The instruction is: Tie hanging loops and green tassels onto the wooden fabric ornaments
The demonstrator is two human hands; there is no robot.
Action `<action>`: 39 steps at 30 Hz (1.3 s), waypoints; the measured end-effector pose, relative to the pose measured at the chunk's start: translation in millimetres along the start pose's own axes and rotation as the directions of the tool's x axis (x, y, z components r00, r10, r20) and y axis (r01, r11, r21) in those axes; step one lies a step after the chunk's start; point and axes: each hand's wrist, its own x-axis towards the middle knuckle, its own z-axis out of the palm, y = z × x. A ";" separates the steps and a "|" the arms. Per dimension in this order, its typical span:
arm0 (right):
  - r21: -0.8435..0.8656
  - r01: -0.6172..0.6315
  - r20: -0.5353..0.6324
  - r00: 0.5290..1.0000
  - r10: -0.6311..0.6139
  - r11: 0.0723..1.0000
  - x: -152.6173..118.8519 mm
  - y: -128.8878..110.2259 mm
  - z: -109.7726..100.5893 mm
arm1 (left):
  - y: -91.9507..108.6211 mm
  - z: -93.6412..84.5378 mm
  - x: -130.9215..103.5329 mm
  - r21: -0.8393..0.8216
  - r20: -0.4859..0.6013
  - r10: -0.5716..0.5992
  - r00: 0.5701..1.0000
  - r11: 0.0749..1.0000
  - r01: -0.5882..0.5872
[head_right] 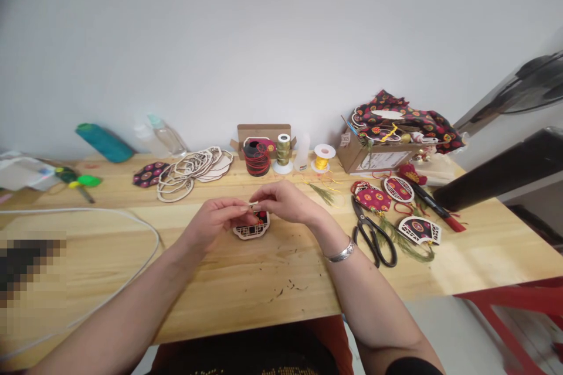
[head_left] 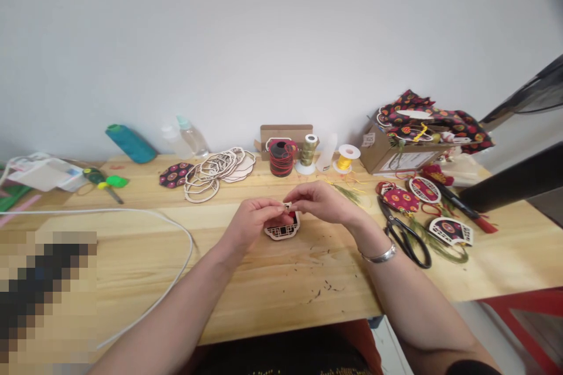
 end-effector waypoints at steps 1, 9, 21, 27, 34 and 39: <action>-0.011 0.011 -0.010 1.000 -0.012 1.000 0.2 -0.2 -0.1 | -0.4 -0.2 -0.1 0.004 -0.001 -0.002 1.000 1.000 0.002; -0.149 0.088 -0.187 0.976 -0.115 0.985 1.8 2.3 -6.0 | -1.4 -0.8 0.4 -0.011 0.022 -0.002 1.000 1.000 0.002; 0.010 0.027 -0.423 0.906 -0.020 1.000 -5.6 7.9 -33.1 | -1.2 0.8 1.0 -0.045 0.001 -0.012 1.000 0.999 0.013; 0.013 -0.009 -0.503 0.864 0.014 1.000 -10.9 5.0 -41.2 | -2.9 0.5 1.7 -0.052 -0.014 0.001 1.000 0.999 -0.002; 0.002 0.038 -0.538 0.842 -0.031 0.999 -15.7 2.3 -45.5 | -7.6 -5.0 8.8 -0.015 -0.284 0.274 0.919 0.957 -0.290; -0.049 0.044 -0.509 0.859 -0.063 0.998 -17.3 -4.2 -43.3 | -2.8 -8.2 10.7 0.128 -0.430 0.479 0.766 0.872 -0.473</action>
